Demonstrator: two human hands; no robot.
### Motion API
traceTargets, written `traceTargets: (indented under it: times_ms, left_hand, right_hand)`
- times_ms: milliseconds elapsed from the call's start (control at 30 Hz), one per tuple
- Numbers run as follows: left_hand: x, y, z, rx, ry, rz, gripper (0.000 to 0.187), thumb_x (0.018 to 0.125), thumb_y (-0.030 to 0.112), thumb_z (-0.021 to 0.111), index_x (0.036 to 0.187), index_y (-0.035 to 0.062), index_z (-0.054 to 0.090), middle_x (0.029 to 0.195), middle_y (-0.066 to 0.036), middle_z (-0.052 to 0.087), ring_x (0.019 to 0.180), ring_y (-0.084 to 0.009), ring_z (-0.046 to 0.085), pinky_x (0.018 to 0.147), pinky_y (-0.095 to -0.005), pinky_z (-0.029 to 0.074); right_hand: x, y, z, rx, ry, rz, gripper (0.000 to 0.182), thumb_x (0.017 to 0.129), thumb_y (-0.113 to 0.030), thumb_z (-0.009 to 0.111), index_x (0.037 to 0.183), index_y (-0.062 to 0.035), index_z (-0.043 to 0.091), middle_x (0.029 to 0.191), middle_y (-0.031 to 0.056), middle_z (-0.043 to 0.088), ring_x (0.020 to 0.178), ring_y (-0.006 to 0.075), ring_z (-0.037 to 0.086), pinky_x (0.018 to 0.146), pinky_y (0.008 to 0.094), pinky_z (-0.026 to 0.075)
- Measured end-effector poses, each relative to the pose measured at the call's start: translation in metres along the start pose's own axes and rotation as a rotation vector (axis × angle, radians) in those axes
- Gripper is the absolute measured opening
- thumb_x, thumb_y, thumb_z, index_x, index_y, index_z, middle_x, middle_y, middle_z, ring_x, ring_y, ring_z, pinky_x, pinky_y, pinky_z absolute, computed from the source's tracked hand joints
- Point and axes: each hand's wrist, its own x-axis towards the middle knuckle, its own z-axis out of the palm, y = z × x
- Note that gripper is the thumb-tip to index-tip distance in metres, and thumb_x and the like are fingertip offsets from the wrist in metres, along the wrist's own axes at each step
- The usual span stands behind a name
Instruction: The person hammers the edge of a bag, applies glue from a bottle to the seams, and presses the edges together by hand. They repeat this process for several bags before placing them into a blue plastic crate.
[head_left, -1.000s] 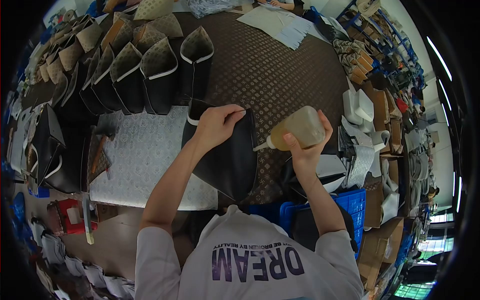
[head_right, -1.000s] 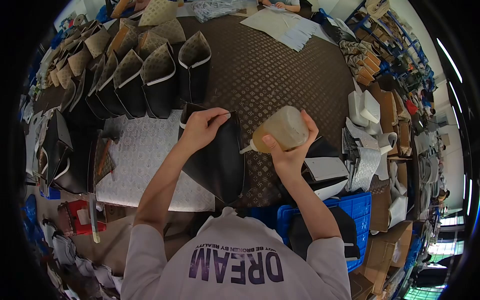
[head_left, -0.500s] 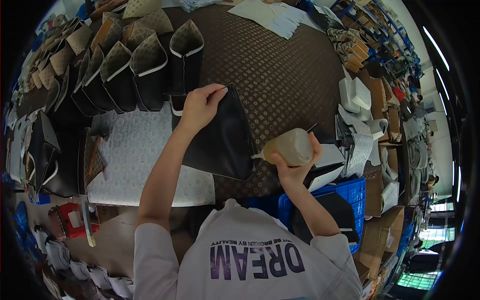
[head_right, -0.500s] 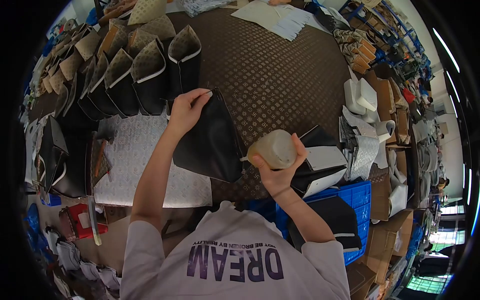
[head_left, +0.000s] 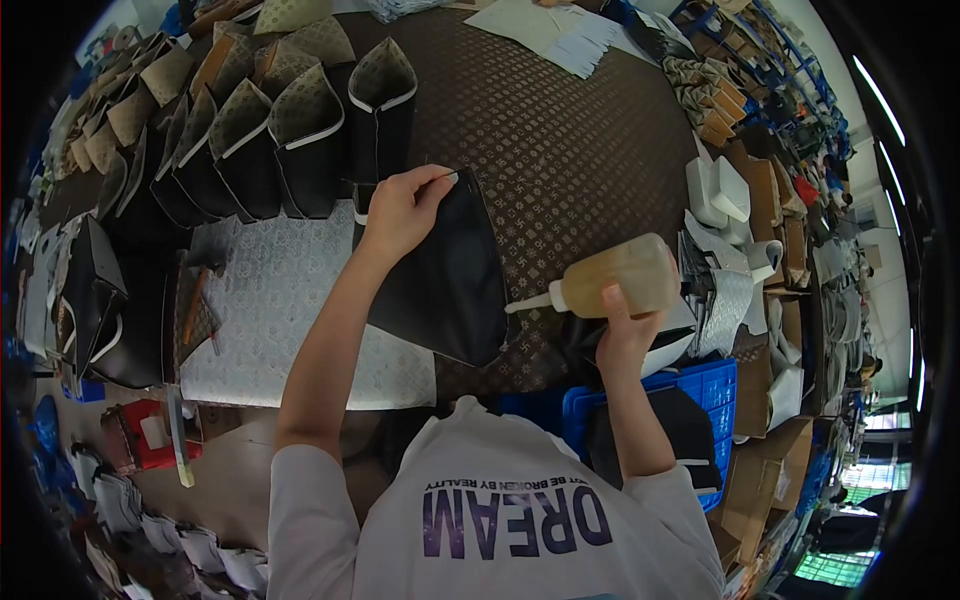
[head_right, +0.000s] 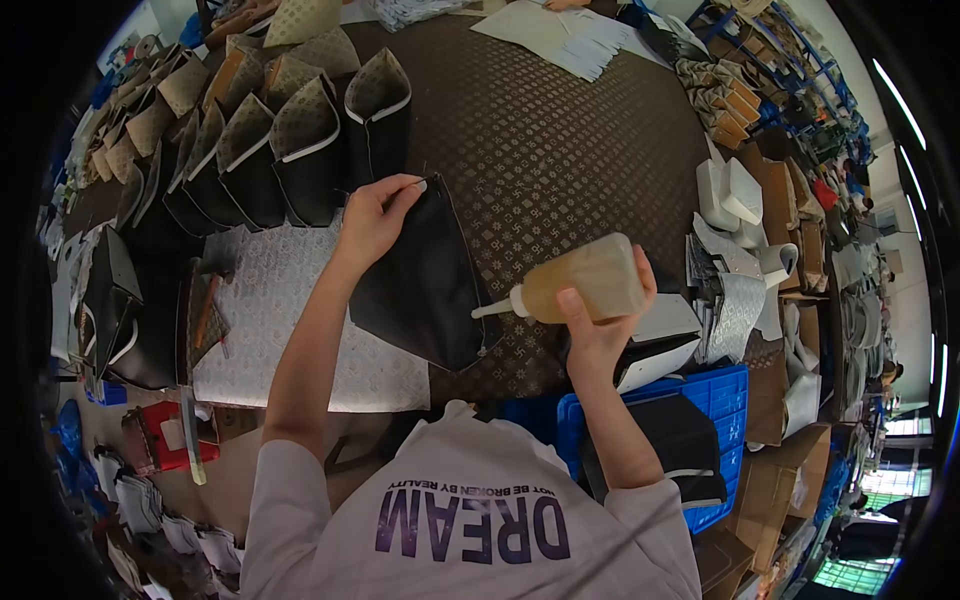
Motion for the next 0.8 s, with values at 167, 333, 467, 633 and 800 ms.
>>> traceTargets:
  times_ms: [167, 333, 467, 633, 800]
  left_hand:
    - [0.001, 0.001, 0.002, 0.004, -0.032, -0.004, 0.017, 0.085, 0.017, 0.065, 0.097, 0.005, 0.068, 0.072, -0.012, 0.065, 0.058, -0.0182, 0.06, 0.057, -0.0293, 0.046]
    - [0.001, -0.002, -0.001, -0.035, -0.018, -0.009, 0.018, 0.085, 0.018, 0.065, 0.096, 0.0047, 0.068, 0.072, -0.011, 0.066, 0.058, -0.0177, 0.06, 0.057, -0.0292, 0.046]
    - [0.005, -0.008, 0.002, -0.057, -0.006, -0.014, 0.017, 0.085, 0.018, 0.065, 0.095, 0.0048, 0.069, 0.073, -0.012, 0.066, 0.059, -0.0193, 0.061, 0.058, -0.0294, 0.046]
    - [-0.001, -0.001, 0.004, 0.015, 0.014, -0.023, 0.017, 0.084, 0.018, 0.064, 0.094, 0.0052, 0.069, 0.073, -0.012, 0.066, 0.061, -0.0227, 0.063, 0.058, -0.0305, 0.047]
    - [-0.001, 0.002, 0.009, -0.011, -0.018, -0.01, 0.017, 0.084, 0.018, 0.064, 0.095, 0.0051, 0.069, 0.073, -0.013, 0.066, 0.06, -0.0234, 0.062, 0.058, -0.0308, 0.047]
  right_hand:
    - [-0.001, 0.016, 0.021, -0.156, -0.066, -0.143, 0.09, 0.071, -0.012, 0.081, 0.137, -0.0077, 0.019, 0.129, 0.01, 0.033, 0.116, 0.0217, 0.044, 0.097, 0.0343, 0.043]
    - [-0.016, 0.019, 0.02, -0.103, -0.099, -0.023, 0.088, 0.073, -0.011, 0.08, 0.137, -0.0082, 0.019, 0.127, 0.0123, 0.033, 0.115, 0.0212, 0.044, 0.095, 0.0337, 0.044]
    - [-0.029, 0.028, 0.016, -0.2, -0.154, -0.061, 0.088, 0.073, -0.011, 0.08, 0.137, -0.0076, 0.019, 0.127, 0.0122, 0.034, 0.114, 0.0215, 0.045, 0.095, 0.0337, 0.043]
    - [-0.045, 0.019, 0.013, -0.232, -0.225, -0.052, 0.089, 0.071, -0.012, 0.081, 0.136, -0.0049, 0.02, 0.126, 0.0126, 0.034, 0.113, 0.0222, 0.046, 0.095, 0.034, 0.043]
    - [-0.04, 0.022, 0.007, -0.415, -0.354, -0.244, 0.093, 0.069, -0.014, 0.084, 0.136, -0.0027, 0.021, 0.127, 0.0123, 0.033, 0.113, 0.0225, 0.046, 0.094, 0.0343, 0.043]
